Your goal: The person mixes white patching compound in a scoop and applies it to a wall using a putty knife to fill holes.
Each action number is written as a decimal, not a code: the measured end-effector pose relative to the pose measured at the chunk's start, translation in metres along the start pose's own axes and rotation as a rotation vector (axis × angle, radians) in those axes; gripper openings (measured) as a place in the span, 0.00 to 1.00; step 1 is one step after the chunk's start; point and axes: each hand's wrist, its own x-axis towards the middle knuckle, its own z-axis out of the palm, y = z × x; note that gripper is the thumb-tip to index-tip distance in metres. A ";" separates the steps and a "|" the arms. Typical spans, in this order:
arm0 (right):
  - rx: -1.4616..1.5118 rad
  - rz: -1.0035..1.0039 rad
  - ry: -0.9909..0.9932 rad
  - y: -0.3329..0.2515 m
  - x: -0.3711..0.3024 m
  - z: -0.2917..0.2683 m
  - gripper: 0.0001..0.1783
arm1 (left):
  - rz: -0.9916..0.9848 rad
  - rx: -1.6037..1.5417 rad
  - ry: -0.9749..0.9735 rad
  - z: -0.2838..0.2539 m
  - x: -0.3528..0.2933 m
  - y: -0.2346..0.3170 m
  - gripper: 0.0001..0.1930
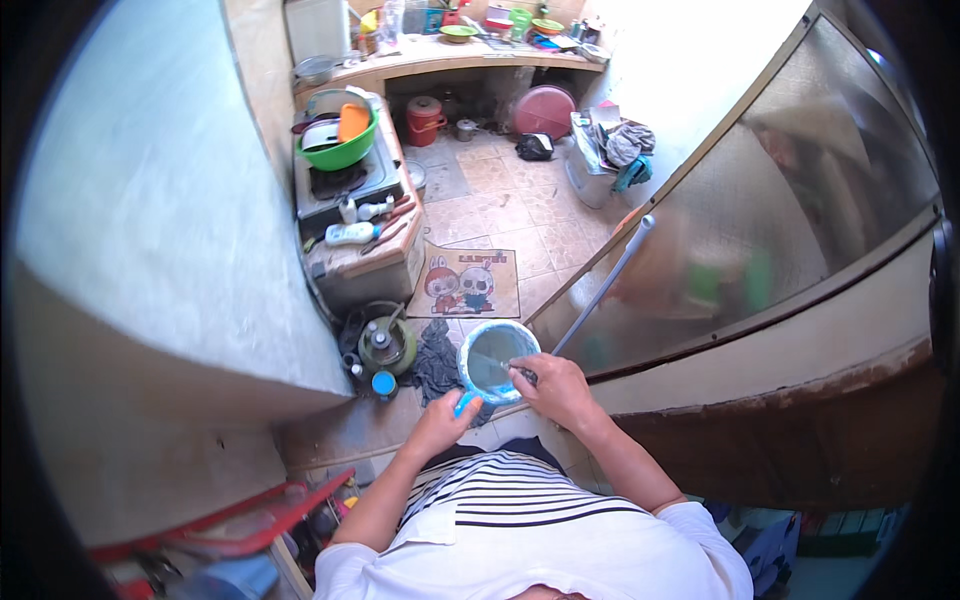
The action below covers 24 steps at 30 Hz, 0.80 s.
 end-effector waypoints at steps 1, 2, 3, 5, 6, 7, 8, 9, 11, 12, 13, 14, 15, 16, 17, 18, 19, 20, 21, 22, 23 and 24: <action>0.011 0.034 0.048 0.004 0.020 -0.004 0.15 | -0.100 -0.047 -0.073 -0.017 0.024 0.018 0.26; 0.033 0.065 0.102 0.007 0.041 -0.005 0.15 | -0.203 -0.078 -0.142 -0.035 0.049 0.029 0.25; 0.036 0.095 0.118 0.005 0.058 -0.011 0.14 | -0.133 -0.013 -0.118 -0.045 0.072 0.031 0.25; 0.056 0.143 0.094 0.018 0.090 -0.010 0.14 | -0.062 0.045 -0.094 -0.058 0.117 0.032 0.25; 0.065 0.162 0.082 0.025 0.108 -0.010 0.14 | -0.064 0.039 -0.092 -0.064 0.139 0.033 0.24; 0.097 0.156 0.108 0.031 0.129 -0.012 0.14 | -0.067 0.035 -0.087 -0.071 0.160 0.034 0.24; 0.119 0.154 0.132 0.040 0.149 -0.014 0.15 | -0.056 0.059 -0.079 -0.075 0.181 0.033 0.24; 0.143 0.149 0.154 0.049 0.169 -0.017 0.15 | -0.047 0.085 -0.067 -0.080 0.202 0.032 0.24; 0.138 0.163 0.173 0.069 0.214 -0.017 0.15 | -0.076 0.048 -0.060 -0.090 0.242 0.040 0.23; 0.132 0.171 0.184 0.081 0.237 -0.016 0.15 | -0.077 0.055 -0.066 -0.091 0.265 0.042 0.23; 0.124 0.153 0.166 0.094 0.259 -0.012 0.15 | -0.077 0.063 -0.072 -0.092 0.288 0.042 0.23; 0.124 0.128 0.150 0.109 0.283 -0.002 0.15 | -0.078 0.079 -0.071 -0.094 0.311 0.041 0.22; 0.135 0.097 0.138 0.119 0.312 0.000 0.15 | 0.017 0.118 0.003 -0.098 0.332 0.043 0.22; 0.146 0.095 0.110 0.128 0.342 -0.003 0.15 | -0.036 0.131 0.006 -0.100 0.355 0.038 0.23; 0.162 0.090 0.078 0.135 0.372 -0.009 0.16 | -0.093 0.146 0.014 -0.103 0.382 0.031 0.23; 0.183 0.100 0.047 0.140 0.395 -0.015 0.16 | -0.155 0.165 0.008 -0.112 0.404 0.038 0.23; 0.217 0.116 0.065 0.152 0.421 -0.026 0.18 | -0.158 0.167 0.018 -0.118 0.426 0.046 0.24; 0.217 0.123 0.087 0.160 0.445 -0.041 0.17 | -0.118 0.195 0.036 -0.123 0.450 0.057 0.24; 0.216 0.134 0.109 0.166 0.466 -0.056 0.17 | -0.077 0.221 0.051 -0.130 0.473 0.069 0.24; 0.212 0.147 0.132 0.174 0.489 -0.069 0.17 | -0.034 0.245 0.063 -0.136 0.498 0.078 0.24; 0.216 0.121 0.165 0.179 0.510 -0.080 0.17 | 0.046 0.311 0.070 -0.142 0.523 0.074 0.25; 0.214 0.104 0.193 0.185 0.530 -0.092 0.17 | 0.031 0.283 0.070 -0.142 0.549 0.069 0.24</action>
